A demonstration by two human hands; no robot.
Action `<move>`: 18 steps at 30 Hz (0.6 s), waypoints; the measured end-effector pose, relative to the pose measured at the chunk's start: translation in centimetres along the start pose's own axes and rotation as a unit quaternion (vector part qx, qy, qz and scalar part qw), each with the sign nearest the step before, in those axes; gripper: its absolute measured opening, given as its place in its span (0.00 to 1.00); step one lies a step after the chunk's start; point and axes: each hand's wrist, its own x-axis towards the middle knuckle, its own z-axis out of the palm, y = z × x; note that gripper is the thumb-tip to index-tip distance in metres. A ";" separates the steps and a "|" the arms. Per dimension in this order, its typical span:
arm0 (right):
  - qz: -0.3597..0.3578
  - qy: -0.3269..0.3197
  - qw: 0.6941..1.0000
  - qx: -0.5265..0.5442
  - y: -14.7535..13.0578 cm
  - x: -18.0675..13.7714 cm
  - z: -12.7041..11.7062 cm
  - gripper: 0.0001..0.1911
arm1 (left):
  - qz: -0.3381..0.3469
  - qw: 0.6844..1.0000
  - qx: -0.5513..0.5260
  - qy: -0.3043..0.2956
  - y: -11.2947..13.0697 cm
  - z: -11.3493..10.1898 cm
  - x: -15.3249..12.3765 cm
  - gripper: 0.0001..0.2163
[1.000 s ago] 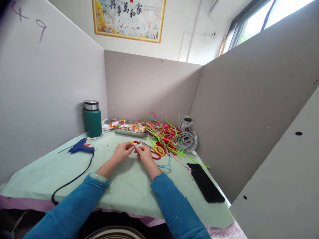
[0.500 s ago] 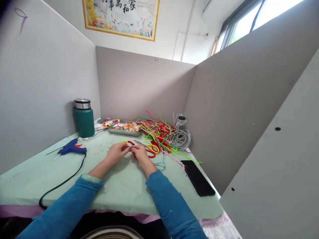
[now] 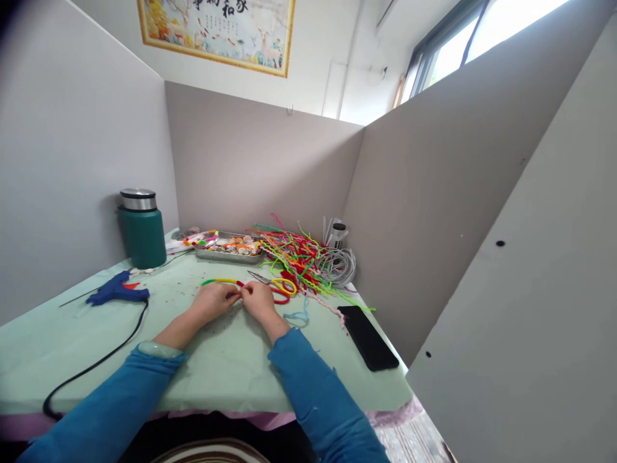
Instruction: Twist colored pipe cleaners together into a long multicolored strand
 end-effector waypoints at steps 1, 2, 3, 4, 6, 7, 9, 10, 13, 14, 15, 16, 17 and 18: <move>-0.027 0.008 0.999 -0.031 0.0 0.0 0.0 0.05 | 0.003 1.000 0.008 -0.002 -0.1 0.1 0.0 0.11; -0.046 0.011 0.997 -0.054 0.0 -0.1 0.0 0.05 | 0.005 1.000 0.017 -0.003 -0.1 0.2 0.0 0.12; -0.060 0.011 0.995 -0.075 0.0 -0.1 0.0 0.05 | 0.004 1.000 0.024 -0.005 -0.2 0.2 0.0 0.12; -0.074 0.012 0.993 -0.094 -0.1 -0.2 0.0 0.05 | 0.002 1.000 0.029 -0.006 -0.2 0.3 0.0 0.12; -0.114 0.023 0.984 -0.132 -0.4 -0.4 -0.2 0.05 | -0.006 1.000 0.021 -0.006 -0.1 0.3 0.1 0.12; -0.138 0.032 0.979 -0.149 -0.5 -0.5 -0.3 0.05 | -0.011 1.000 0.010 -0.007 -0.1 0.2 0.1 0.12; -0.187 0.048 0.964 -0.182 -0.9 -0.8 -0.5 0.05 | -0.022 1.000 -0.017 -0.010 0.0 0.1 0.3 0.12; -0.208 0.054 0.956 -0.198 -1.0 -0.9 -0.5 0.04 | -0.030 0.999 -0.031 -0.013 0.0 0.0 0.3 0.12; -0.250 0.051 0.936 -0.242 -1.3 -1.0 -0.7 0.04 | -0.055 0.996 -0.067 -0.017 0.1 -0.1 0.5 0.11; -0.259 0.048 0.931 -0.253 -1.4 -1.0 -0.7 0.04 | -0.061 0.995 -0.077 -0.015 0.0 -0.2 0.6 0.10; -0.266 0.048 0.926 -0.262 -1.4 -1.0 -0.8 0.05 | -0.066 0.994 -0.087 -0.014 0.0 -0.2 0.6 0.11; -0.273 0.050 0.922 -0.270 -1.5 -0.9 -0.9 0.05 | -0.069 0.993 -0.096 -0.014 0.0 -0.1 0.7 0.11; -0.280 0.053 0.917 -0.278 -1.5 -0.9 -0.9 0.06 | -0.070 0.992 -0.105 -0.014 -0.1 -0.1 0.7 0.11; -0.289 0.055 0.912 -0.287 -1.6 -0.8 -1.0 0.07 | -0.072 0.991 -0.113 -0.014 -0.2 -0.1 0.8 0.12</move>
